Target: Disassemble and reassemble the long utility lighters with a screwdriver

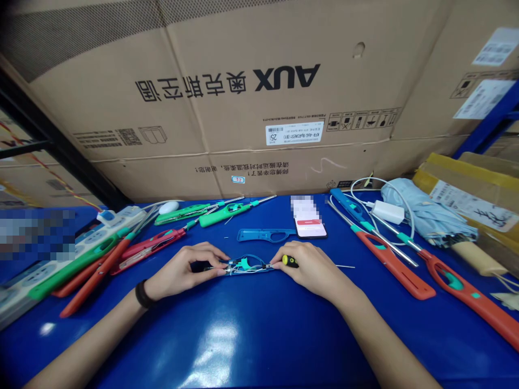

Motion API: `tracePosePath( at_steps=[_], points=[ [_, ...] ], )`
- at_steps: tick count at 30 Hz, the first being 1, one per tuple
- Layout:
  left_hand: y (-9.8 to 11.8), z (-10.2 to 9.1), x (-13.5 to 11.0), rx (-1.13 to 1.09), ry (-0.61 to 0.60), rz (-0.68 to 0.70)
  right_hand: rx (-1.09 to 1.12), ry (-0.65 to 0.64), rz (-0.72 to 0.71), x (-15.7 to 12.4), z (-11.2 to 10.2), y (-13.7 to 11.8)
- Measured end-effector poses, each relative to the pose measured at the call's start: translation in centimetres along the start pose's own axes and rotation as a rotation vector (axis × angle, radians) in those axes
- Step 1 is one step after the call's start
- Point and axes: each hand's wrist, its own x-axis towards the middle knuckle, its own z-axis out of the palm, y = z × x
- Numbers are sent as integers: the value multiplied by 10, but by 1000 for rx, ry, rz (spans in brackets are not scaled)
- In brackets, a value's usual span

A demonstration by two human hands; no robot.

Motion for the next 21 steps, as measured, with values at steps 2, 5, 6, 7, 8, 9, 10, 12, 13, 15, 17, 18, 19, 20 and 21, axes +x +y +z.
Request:
tracePosePath(
  at_steps=[2, 5, 6, 7, 8, 9, 10, 12, 13, 15, 17, 18, 19, 20, 21],
  points=[
    [-1, 0, 0, 2, 1, 1, -12, -2, -3, 0, -2, -1],
    [-1, 1, 0, 0, 6, 4, -43, -13, -8, -1, -4, -4],
    [-1, 1, 0, -1, 8, 4, -53, -18, -9, -1, -4, -5],
    [-1, 1, 0, -2, 10, 4, -63, -22, -10, -1, -4, -6],
    [-1, 1, 0, -3, 12, 3, -70, -23, -13, -1, -4, -6],
    [-1, 1, 0, -2, 13, 2, -75, -22, -19, -1, -4, -6],
    [-1, 1, 0, -2, 14, 1, -78, -21, -24, -1, -3, -6],
    [-1, 1, 0, -3, 14, 0, -84, -19, -29, -2, -2, -6],
    [-1, 1, 0, -3, 14, 0, -89, -19, -28, -2, -2, -5],
    [-1, 1, 0, -3, 15, 3, -113, -23, -33, -2, -2, -6],
    [-1, 1, 0, 2, 18, 3, -168, -35, -56, -2, -3, -10],
    [-1, 1, 0, 7, 22, 3, -211, -46, -73, -3, -3, -12],
    [-1, 1, -1, 16, 27, 3, -263, -58, -94, -4, -3, -15],
    [-1, 2, 0, 28, 33, 3, -323, -69, -117, -5, -1, -17],
    [-1, 2, 0, 40, 39, 4, -389, -72, -144, -6, 2, -20]
  ],
)
